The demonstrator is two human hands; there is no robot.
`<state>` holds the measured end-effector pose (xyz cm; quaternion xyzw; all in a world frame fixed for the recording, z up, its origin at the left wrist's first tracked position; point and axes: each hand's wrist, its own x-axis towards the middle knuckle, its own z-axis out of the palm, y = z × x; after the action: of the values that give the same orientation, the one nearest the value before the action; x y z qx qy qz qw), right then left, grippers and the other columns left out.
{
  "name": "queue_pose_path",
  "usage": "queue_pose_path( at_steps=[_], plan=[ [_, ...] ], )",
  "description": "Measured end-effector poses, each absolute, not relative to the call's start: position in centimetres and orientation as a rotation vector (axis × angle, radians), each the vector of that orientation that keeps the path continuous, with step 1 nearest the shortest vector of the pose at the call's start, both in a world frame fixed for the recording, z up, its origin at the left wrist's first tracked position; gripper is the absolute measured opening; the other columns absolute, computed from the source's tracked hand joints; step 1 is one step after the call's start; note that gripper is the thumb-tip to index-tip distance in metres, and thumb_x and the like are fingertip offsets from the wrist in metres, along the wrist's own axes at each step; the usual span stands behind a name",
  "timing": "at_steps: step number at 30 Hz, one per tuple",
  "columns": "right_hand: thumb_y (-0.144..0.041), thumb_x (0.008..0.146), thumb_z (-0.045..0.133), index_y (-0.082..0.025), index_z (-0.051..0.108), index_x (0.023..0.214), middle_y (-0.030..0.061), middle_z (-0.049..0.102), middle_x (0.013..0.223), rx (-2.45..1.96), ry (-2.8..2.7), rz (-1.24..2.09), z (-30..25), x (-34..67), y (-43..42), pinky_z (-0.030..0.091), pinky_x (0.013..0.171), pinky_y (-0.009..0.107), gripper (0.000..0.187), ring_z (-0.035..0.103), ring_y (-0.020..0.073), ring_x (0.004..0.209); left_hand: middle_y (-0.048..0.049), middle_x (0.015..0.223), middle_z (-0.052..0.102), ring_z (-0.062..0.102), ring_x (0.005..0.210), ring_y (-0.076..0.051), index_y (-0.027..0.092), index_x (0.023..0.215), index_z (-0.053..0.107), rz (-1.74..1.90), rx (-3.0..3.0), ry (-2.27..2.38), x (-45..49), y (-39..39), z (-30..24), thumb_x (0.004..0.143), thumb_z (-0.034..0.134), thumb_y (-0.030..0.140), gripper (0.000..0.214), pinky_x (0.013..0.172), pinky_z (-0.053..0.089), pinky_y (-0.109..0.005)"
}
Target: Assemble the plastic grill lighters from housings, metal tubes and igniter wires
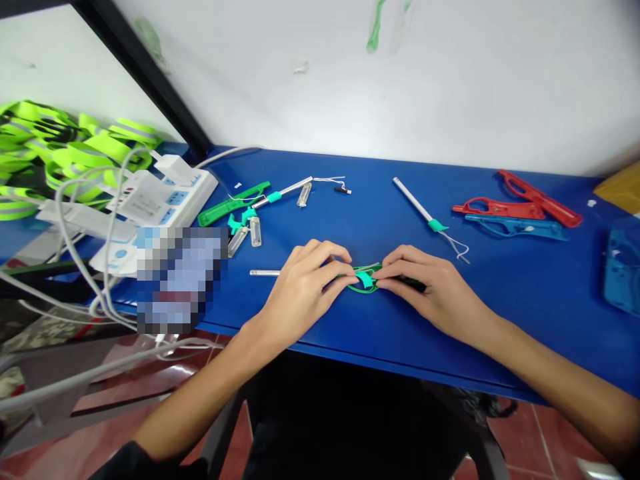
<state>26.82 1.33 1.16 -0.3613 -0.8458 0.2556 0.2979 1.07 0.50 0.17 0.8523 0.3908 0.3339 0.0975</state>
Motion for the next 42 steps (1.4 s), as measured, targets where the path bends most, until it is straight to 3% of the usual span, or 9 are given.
queue_pose_path(
  at_steps=[5,12,19,23,26,32,38,42],
  plan=[
    [-0.029,0.104,0.069,-0.024,0.076,0.106,0.0044,0.072,0.095,-1.001,-2.237,0.664,1.2,27.1,1.4,0.057,0.077,0.034,0.008,0.067,0.0187,0.084,-0.0042,0.113,0.077,0.066,0.097,-0.019,0.021,0.099,0.075,0.991,2.547,1.162,1.4,0.5,0.2,0.107,0.068,0.025,0.011,0.083,0.044,-0.037],
    [-0.027,0.112,0.055,-0.027,0.07,0.135,0.0079,0.068,0.11,-0.862,-2.407,0.543,0.3,27.4,1.2,0.06,0.086,0.035,0.028,0.07,0.0191,0.097,-0.0038,0.113,0.077,0.066,0.096,-0.019,0.019,0.1,0.072,0.954,2.612,1.152,1.7,0.5,0.4,0.109,0.064,0.026,0.014,0.085,0.043,-0.038],
    [-0.029,0.11,0.06,-0.02,0.068,0.125,0.009,0.071,0.109,-0.9,-2.445,0.259,-0.1,26.6,1.1,0.059,0.084,0.036,0.019,0.07,0.0217,0.095,-0.0048,0.118,0.076,0.07,0.1,-0.019,0.018,0.105,0.069,0.862,2.566,1.117,1.4,0.7,0.8,0.109,0.065,0.029,0.013,0.088,0.044,-0.037],
    [-0.025,0.109,0.06,-0.02,0.067,0.121,0.0079,0.07,0.107,-0.927,-2.422,0.273,0.1,26.5,1.1,0.058,0.083,0.036,0.015,0.069,0.0206,0.093,-0.0032,0.118,0.077,0.07,0.102,-0.02,0.02,0.115,0.07,0.799,2.493,1.144,0.6,1.1,1.0,0.107,0.069,0.027,0.012,0.088,0.046,-0.036],
    [-0.024,0.109,0.06,-0.02,0.067,0.116,0.0071,0.07,0.107,-0.922,-2.412,0.305,0.2,26.6,1.1,0.057,0.082,0.035,0.01,0.069,0.0199,0.092,-0.0019,0.11,0.079,0.07,0.097,-0.02,0.019,0.111,0.072,0.755,2.497,1.161,0.5,1.4,1.3,0.107,0.066,0.022,0.008,0.088,0.048,-0.036],
    [-0.025,0.11,0.059,-0.021,0.066,0.112,0.0067,0.07,0.107,-0.932,-2.421,0.32,0.1,26.6,1.0,0.056,0.084,0.036,0.009,0.069,0.0206,0.095,-0.0044,0.106,0.079,0.074,0.096,-0.02,0.016,0.107,0.073,0.665,2.698,1.107,1.0,1.6,1.6,0.112,0.055,0.02,0.019,0.09,0.05,-0.036],
    [-0.036,0.108,0.065,-0.021,0.068,0.11,0.006,0.071,0.106,-0.968,-2.397,0.318,-0.2,26.6,1.2,0.055,0.082,0.036,0.015,0.068,0.0209,0.093,-0.0058,0.107,0.079,0.074,0.096,-0.021,0.015,0.117,0.072,0.551,3.012,1.041,0.8,2.0,1.7,0.114,0.049,0.02,0.024,0.105,0.05,-0.042],
    [-0.037,0.107,0.065,-0.022,0.067,0.11,0.0053,0.071,0.107,-0.979,-2.37,0.399,-0.1,26.6,1.2,0.054,0.083,0.035,0.015,0.067,0.0202,0.093,-0.0057,0.107,0.077,0.073,0.092,-0.022,0.014,0.116,0.074,0.351,3.205,0.908,0.8,2.6,2.8,0.108,0.057,0.014,0.019,0.116,0.047,-0.048]
  ],
)
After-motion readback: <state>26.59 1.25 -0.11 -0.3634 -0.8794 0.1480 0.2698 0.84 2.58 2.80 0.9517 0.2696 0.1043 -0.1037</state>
